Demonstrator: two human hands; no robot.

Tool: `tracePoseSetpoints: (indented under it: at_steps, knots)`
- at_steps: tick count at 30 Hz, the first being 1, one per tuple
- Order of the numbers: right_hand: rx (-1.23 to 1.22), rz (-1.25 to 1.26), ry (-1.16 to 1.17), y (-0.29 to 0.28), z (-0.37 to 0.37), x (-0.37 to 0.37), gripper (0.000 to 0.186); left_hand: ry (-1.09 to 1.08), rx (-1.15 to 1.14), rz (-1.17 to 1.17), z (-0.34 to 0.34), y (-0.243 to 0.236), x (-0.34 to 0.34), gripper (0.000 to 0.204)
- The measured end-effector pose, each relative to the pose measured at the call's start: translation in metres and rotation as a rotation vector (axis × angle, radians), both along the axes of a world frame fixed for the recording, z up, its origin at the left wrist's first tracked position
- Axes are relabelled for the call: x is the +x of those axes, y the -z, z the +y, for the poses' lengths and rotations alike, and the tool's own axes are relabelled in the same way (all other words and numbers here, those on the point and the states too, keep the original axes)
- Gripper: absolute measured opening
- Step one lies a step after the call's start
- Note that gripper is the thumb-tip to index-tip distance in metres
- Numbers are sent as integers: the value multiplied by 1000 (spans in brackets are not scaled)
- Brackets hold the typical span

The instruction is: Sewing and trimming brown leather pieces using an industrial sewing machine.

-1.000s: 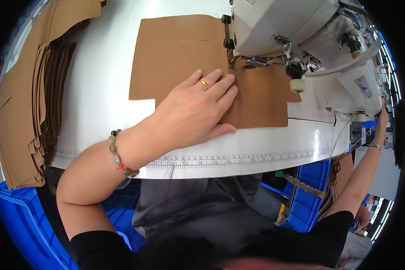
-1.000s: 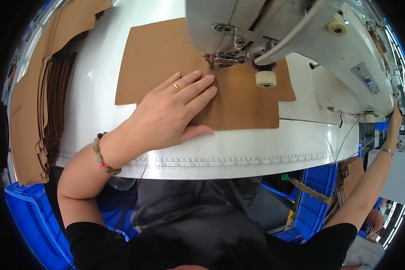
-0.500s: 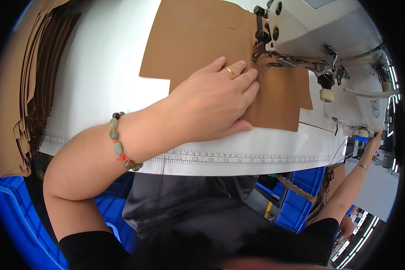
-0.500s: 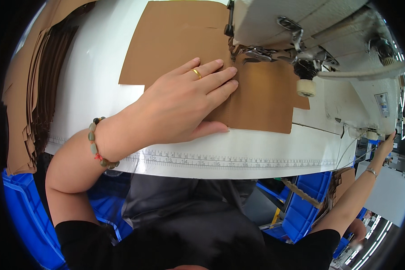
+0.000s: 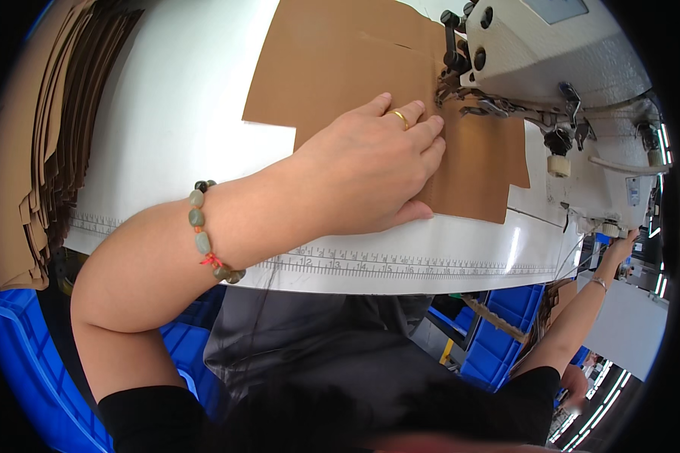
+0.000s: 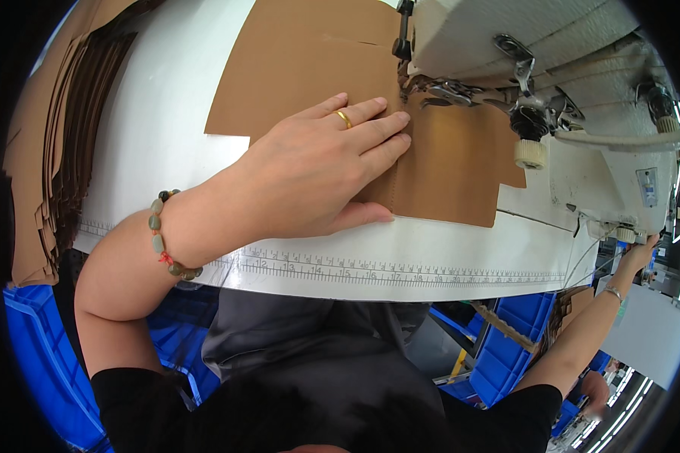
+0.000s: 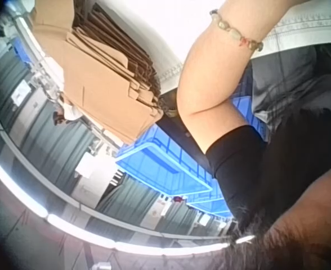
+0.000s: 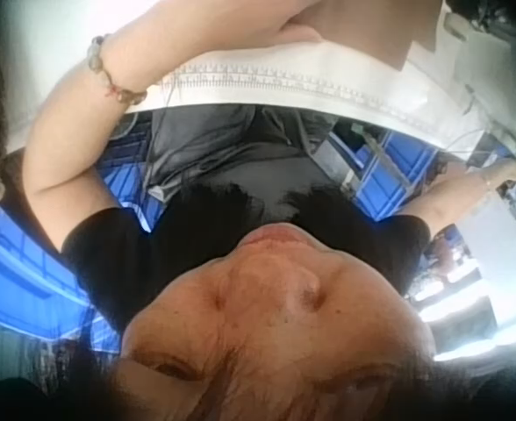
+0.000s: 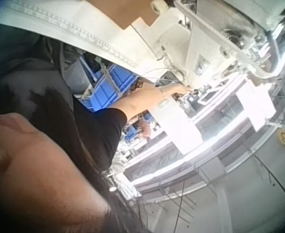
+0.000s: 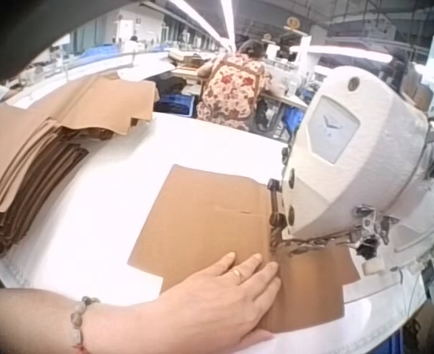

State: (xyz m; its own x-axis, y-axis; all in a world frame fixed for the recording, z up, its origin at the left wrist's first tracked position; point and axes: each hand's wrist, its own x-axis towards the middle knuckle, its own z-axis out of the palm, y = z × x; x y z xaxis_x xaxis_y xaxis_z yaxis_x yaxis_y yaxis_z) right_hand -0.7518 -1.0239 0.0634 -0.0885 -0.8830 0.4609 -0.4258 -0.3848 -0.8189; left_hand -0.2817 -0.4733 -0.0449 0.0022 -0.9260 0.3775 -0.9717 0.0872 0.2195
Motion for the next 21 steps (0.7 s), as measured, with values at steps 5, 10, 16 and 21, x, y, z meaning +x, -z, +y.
tracePoseSetpoints:
  at_steps: [5, 10, 16, 21]
  knots:
    - [-9, -33, 41, 5, 1, 6, 52, 13, 23, 1, -2, -2, 1, 66]
    - [-2, 5, 13, 2, -1, 1, 53, 4, -9, 23, 0, 1, 1, 65]
    - [-79, -170, -23, 24, -2, 20, 53, 31, 3, 44, -4, -2, 4, 65]
    - [-119, -183, 26, 37, -27, -1, 53, 52, 6, 77, -3, -10, 5, 63]
